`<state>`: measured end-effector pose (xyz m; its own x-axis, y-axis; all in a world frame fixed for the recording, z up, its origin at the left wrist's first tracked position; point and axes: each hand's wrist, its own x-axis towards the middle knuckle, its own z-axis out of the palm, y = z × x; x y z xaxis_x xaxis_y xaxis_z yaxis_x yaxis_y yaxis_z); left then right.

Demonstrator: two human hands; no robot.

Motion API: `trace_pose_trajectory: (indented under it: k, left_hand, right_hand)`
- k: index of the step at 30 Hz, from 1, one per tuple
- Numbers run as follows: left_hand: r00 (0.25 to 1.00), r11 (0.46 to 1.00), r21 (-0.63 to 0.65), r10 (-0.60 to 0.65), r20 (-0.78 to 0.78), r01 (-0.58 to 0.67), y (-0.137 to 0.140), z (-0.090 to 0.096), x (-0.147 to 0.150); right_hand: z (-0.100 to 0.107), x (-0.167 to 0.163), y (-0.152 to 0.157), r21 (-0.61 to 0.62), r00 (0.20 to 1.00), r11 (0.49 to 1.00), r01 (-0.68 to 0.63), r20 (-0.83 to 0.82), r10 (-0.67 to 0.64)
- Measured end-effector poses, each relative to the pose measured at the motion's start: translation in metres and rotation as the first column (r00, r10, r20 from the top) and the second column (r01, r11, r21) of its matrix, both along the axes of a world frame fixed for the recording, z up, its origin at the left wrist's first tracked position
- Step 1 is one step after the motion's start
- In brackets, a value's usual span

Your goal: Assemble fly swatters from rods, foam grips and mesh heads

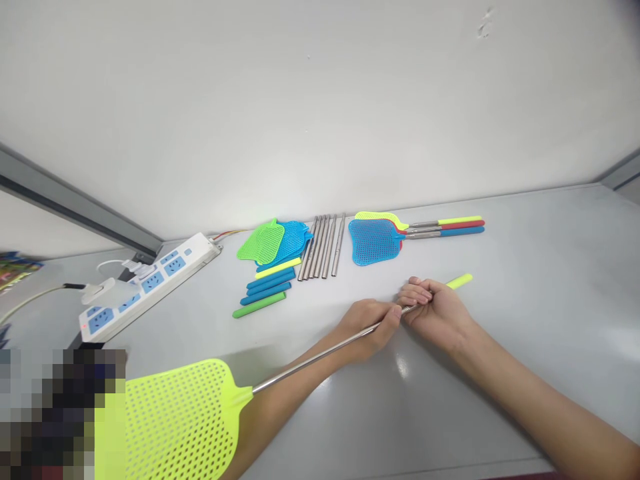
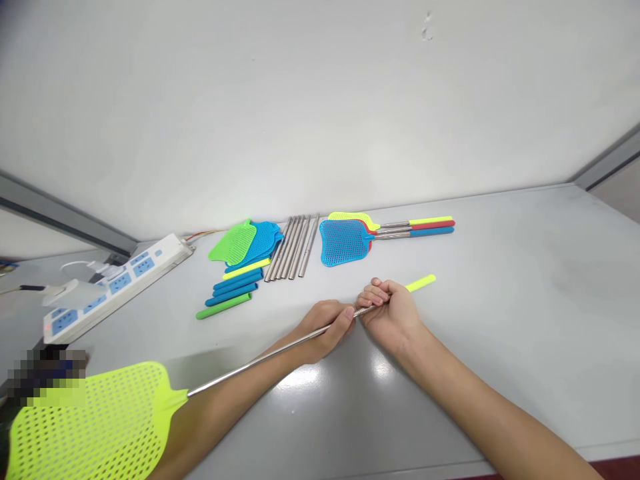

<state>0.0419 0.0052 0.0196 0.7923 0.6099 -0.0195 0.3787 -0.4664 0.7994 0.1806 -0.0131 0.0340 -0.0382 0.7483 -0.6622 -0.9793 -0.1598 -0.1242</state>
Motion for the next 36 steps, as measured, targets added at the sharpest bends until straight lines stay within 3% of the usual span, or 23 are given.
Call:
trace_pose_trajectory:
  k: [36]
  left_hand:
    - [0.999,1.000,-0.001,0.028,0.020,-0.028,-0.0026,0.0029,0.0005]
  right_hand:
    - [0.0011,0.0003,0.0003,-0.003,1.000,1.000,-0.017,0.015,0.017]
